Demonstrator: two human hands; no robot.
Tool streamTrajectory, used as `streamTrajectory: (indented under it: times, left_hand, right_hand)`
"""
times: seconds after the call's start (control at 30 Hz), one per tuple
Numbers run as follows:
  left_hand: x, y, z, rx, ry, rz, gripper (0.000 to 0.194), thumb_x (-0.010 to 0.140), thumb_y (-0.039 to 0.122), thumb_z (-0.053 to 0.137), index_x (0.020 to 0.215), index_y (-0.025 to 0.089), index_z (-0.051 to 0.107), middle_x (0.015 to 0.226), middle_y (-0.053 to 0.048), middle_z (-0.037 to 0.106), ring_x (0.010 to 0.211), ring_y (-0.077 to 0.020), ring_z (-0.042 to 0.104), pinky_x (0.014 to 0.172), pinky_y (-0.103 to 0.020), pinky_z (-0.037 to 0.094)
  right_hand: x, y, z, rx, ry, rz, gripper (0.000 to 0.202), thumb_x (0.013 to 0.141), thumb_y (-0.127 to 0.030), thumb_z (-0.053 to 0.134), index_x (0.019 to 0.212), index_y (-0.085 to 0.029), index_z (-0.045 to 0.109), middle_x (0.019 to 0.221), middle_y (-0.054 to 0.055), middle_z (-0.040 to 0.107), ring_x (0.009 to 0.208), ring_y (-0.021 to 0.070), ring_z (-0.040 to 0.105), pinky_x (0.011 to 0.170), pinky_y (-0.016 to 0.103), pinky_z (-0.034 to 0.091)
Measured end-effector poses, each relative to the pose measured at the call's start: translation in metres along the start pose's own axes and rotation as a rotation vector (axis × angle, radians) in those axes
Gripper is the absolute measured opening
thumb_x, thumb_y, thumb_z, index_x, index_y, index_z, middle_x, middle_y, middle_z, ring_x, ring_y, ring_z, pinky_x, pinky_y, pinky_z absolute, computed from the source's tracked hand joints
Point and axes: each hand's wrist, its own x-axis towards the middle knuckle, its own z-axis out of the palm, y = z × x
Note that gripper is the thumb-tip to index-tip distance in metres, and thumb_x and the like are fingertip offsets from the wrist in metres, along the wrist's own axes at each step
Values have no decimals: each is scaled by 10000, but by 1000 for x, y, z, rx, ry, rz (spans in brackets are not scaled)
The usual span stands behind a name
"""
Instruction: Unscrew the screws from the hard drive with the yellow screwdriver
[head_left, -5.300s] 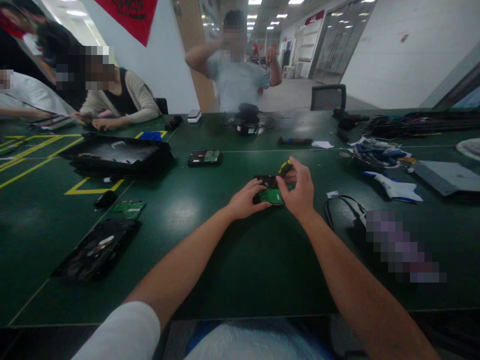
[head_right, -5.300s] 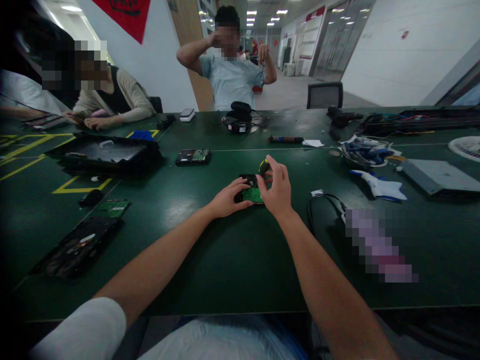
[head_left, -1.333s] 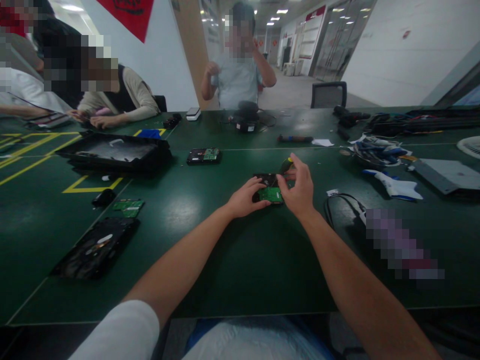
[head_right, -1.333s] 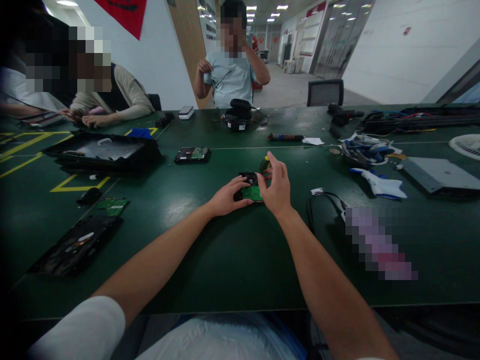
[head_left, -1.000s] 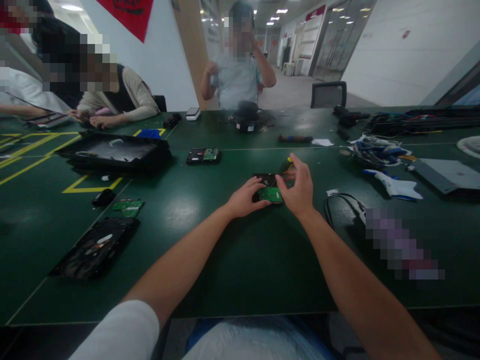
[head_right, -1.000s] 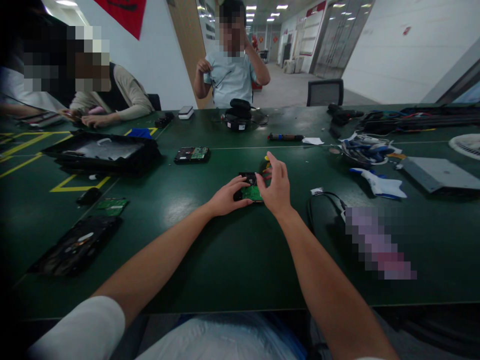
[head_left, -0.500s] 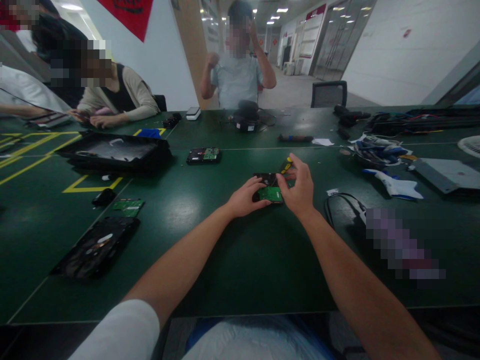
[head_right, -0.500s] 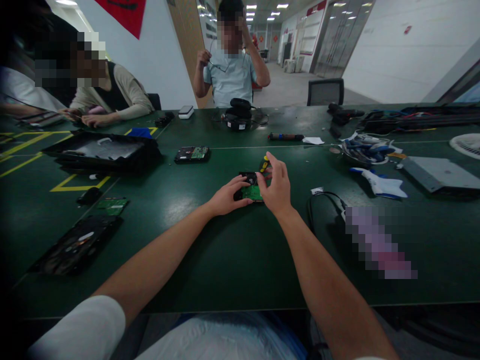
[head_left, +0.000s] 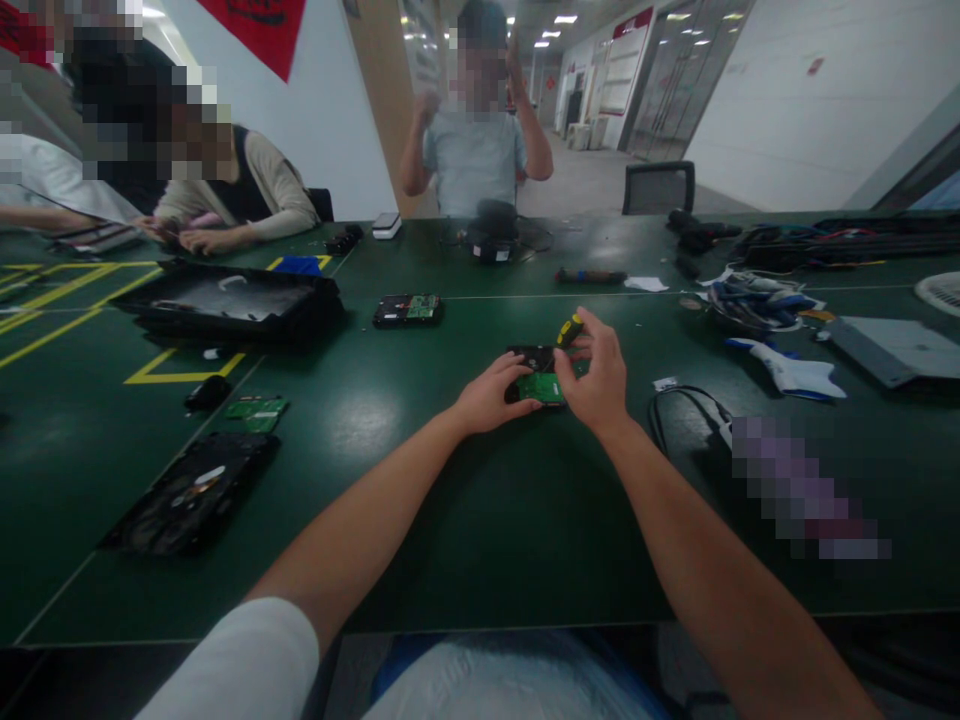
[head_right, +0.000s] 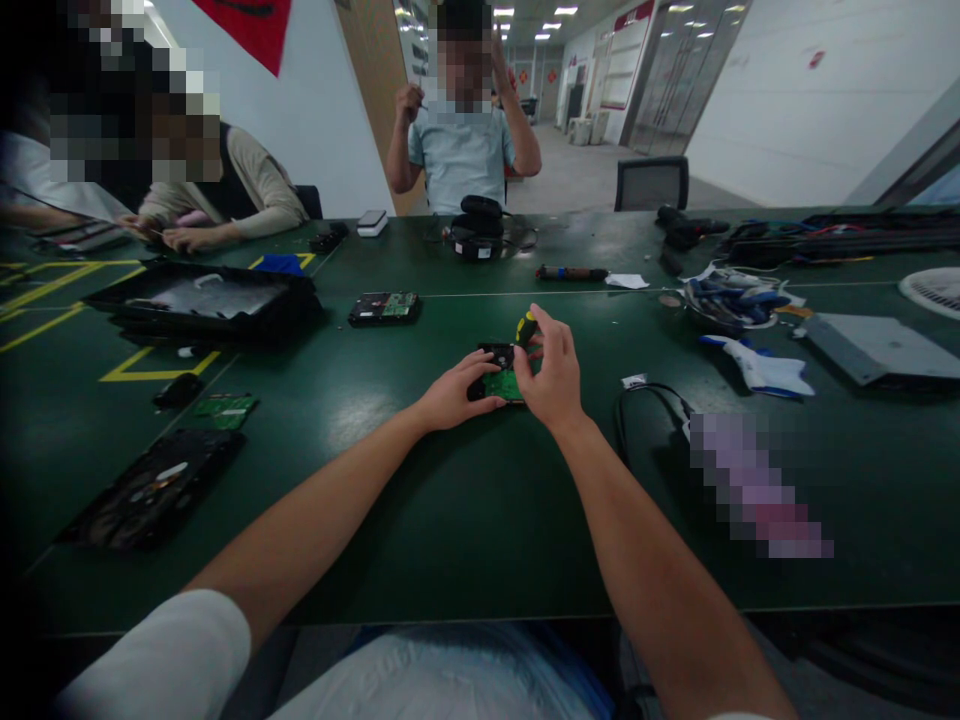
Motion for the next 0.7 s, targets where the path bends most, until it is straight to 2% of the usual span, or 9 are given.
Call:
streamTrajectory:
  times: [0.37, 0.7]
  left_hand:
    - [0, 0, 0, 4, -5, -6, 681, 875, 594, 741, 1435, 238, 590, 1648, -136, 446, 1592, -331, 320, 1280, -545, 340]
    - [0, -1, 1, 1, 4, -4, 679, 870, 590, 752, 1427, 235, 596, 1649, -135, 446, 1592, -331, 323, 1284, -542, 335]
  right_hand:
    - [-1, 1, 0, 14, -12, 21, 614, 959, -323, 633, 1532, -287, 416, 1333, 129, 572, 1005, 237, 675, 717, 395, 674]
    - [-1, 2, 2, 20, -6, 42, 628, 976, -313, 600, 1559, -280, 370, 1418, 132, 623, 1000, 232, 736, 864, 426, 671]
